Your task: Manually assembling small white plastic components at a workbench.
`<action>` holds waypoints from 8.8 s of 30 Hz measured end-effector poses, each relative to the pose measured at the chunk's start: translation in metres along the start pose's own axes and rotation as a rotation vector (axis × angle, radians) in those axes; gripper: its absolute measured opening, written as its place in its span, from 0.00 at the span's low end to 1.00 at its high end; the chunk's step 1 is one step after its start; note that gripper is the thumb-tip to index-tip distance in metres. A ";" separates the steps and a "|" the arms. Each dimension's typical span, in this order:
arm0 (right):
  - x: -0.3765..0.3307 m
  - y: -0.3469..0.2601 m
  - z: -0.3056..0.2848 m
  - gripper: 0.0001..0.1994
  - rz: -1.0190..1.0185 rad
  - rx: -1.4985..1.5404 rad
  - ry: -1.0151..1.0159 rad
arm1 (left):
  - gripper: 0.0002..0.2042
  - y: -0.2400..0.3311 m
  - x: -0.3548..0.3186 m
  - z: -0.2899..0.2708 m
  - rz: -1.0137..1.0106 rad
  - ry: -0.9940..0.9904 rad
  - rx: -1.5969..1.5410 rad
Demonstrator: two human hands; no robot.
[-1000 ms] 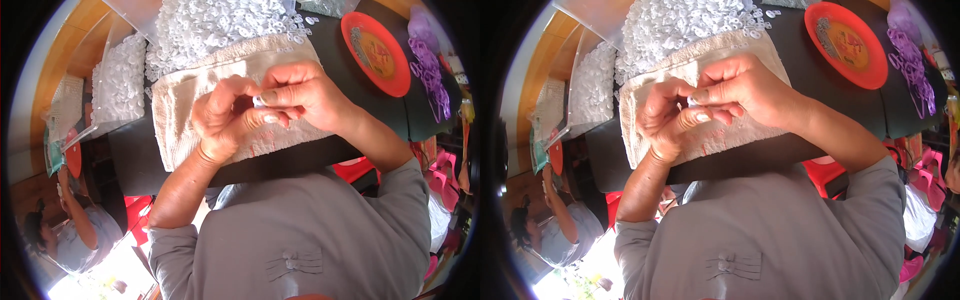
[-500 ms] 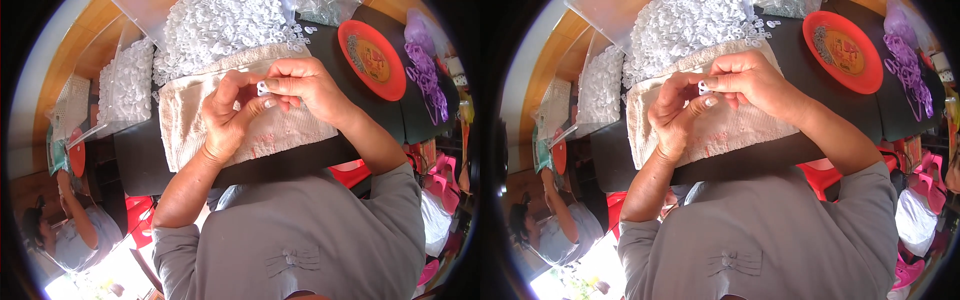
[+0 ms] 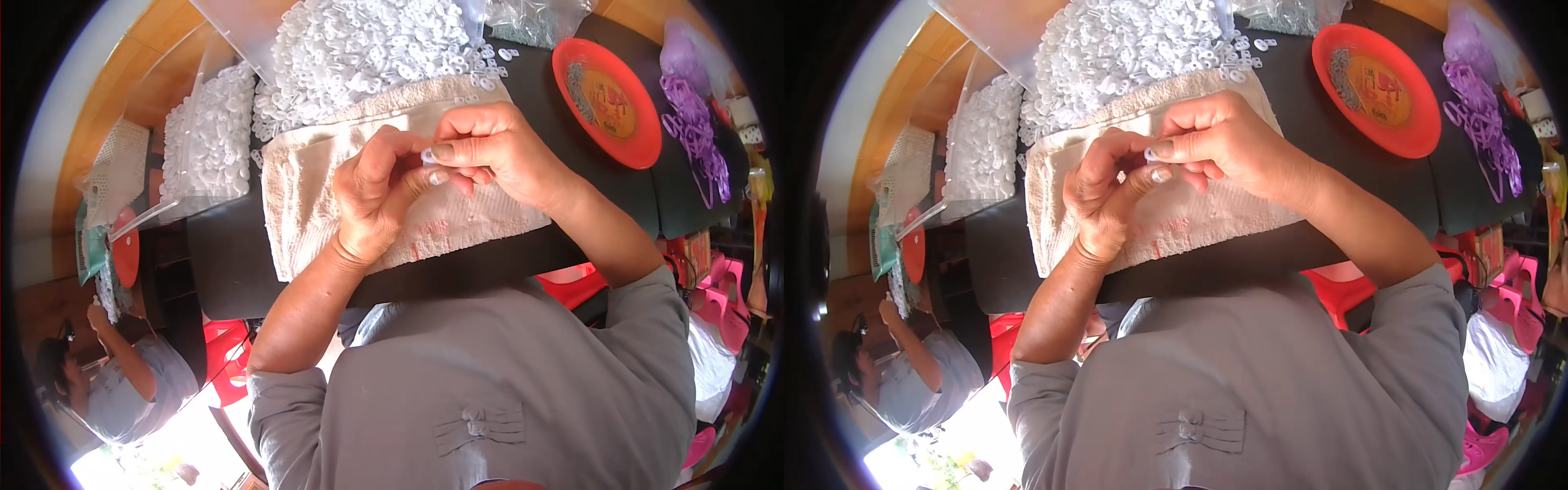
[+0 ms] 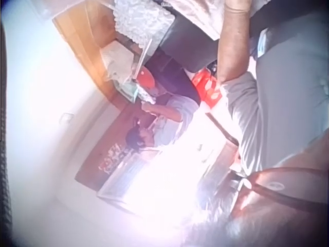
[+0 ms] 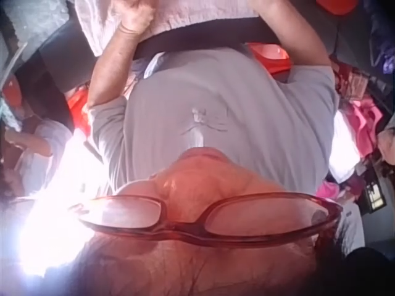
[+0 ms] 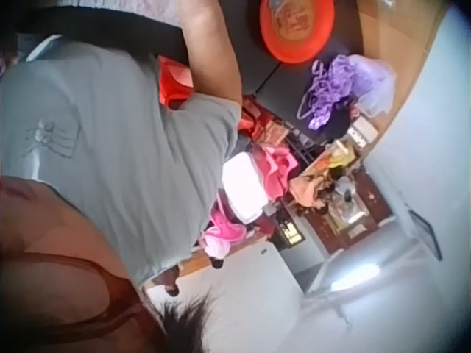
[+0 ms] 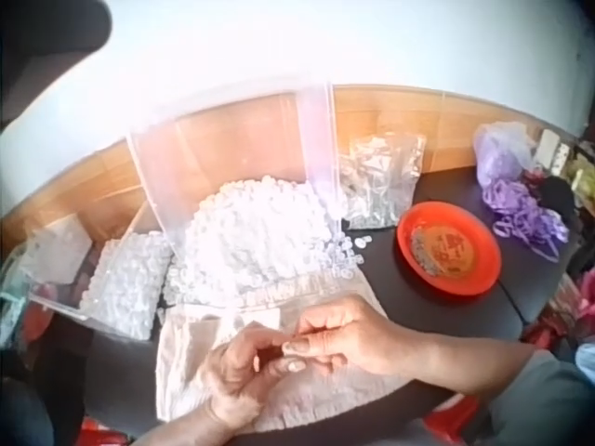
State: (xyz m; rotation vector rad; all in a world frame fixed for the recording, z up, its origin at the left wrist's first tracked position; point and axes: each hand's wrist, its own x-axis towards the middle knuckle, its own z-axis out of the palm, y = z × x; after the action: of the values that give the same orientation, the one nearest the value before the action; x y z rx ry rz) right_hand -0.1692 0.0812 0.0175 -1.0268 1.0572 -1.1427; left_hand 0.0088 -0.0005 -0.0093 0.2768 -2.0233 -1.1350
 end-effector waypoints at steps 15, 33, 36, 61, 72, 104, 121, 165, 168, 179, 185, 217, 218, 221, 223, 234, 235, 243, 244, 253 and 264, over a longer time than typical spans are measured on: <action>0.000 0.002 0.005 0.05 -0.202 -0.334 0.237 | 0.03 0.003 0.002 0.004 -0.436 0.124 -0.333; 0.004 0.005 0.008 0.05 -0.353 -0.462 0.250 | 0.06 -0.003 0.001 -0.006 -0.396 0.030 -0.286; 0.006 0.009 0.003 0.04 -0.273 -0.455 0.267 | 0.07 -0.002 0.004 -0.008 -0.398 0.039 -0.272; 0.002 -0.005 -0.003 0.05 -0.282 -0.324 0.313 | 0.08 -0.002 0.007 -0.006 -0.460 0.187 -0.328; -0.010 0.011 0.014 0.03 -0.302 -0.645 0.026 | 0.05 0.000 0.010 -0.005 -0.543 0.239 -0.418; 0.004 0.009 0.005 0.06 -0.692 -0.948 0.288 | 0.03 0.005 0.013 -0.012 -0.629 -0.009 -0.306; 0.005 0.019 0.000 0.06 -0.647 -0.924 0.276 | 0.02 0.008 0.014 -0.009 -0.717 -0.009 -0.329; 0.027 -0.007 -0.068 0.06 -0.005 -1.638 0.560 | 0.06 -0.019 0.017 -0.026 -0.770 0.352 -0.608; 0.027 0.002 -0.075 0.06 -0.047 -1.558 0.512 | 0.05 -0.016 0.018 -0.026 -0.769 0.369 -0.613; 0.048 -0.004 -0.036 0.06 -0.162 -1.548 0.290 | 0.04 -0.016 0.018 -0.019 -0.777 0.321 -0.501; 0.093 -0.017 -0.008 0.07 -0.448 -1.434 0.344 | 0.05 -0.015 0.017 -0.020 -0.741 0.311 -0.541; 0.072 -0.043 0.014 0.06 -0.319 -1.461 0.068 | 0.06 -0.020 0.020 -0.034 -0.681 0.566 -0.718; 0.065 -0.040 0.016 0.06 -0.314 -1.481 -0.010 | 0.06 -0.021 0.020 -0.035 -0.692 0.565 -0.722; 0.063 -0.010 0.025 0.04 -0.455 -1.541 -0.034 | 0.05 -0.028 0.022 -0.037 -0.687 0.541 -0.691; 0.067 0.015 0.027 0.04 -0.511 -1.557 0.023 | 0.04 -0.032 0.025 -0.039 -0.704 0.587 -0.692; 0.043 0.020 0.013 0.06 -0.441 -1.655 0.241 | 0.04 -0.029 0.023 -0.034 -0.685 0.653 -0.562; 0.042 0.021 0.013 0.06 -0.451 -1.651 0.247 | 0.04 -0.033 0.024 -0.036 -0.688 0.650 -0.557; 0.041 0.027 0.007 0.07 -0.514 -1.622 0.251 | 0.06 -0.040 0.025 -0.054 -0.639 0.844 -0.450; 0.041 0.028 0.007 0.07 -0.545 -1.629 0.263 | 0.06 -0.038 0.025 -0.053 -0.638 0.842 -0.444; 0.053 0.026 0.025 0.02 -0.552 -1.581 0.379 | 0.06 -0.028 0.023 -0.043 -0.439 0.671 -0.479; 0.055 0.025 0.047 0.06 -0.412 -1.648 0.206 | 0.05 -0.029 0.023 -0.041 -0.532 0.498 -0.739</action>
State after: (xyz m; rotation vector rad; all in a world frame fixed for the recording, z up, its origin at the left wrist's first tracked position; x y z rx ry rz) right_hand -0.1134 0.0335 -0.0034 -2.4900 2.0614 -0.4580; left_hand 0.0176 -0.0554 -0.0082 0.6546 -1.0192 -1.8330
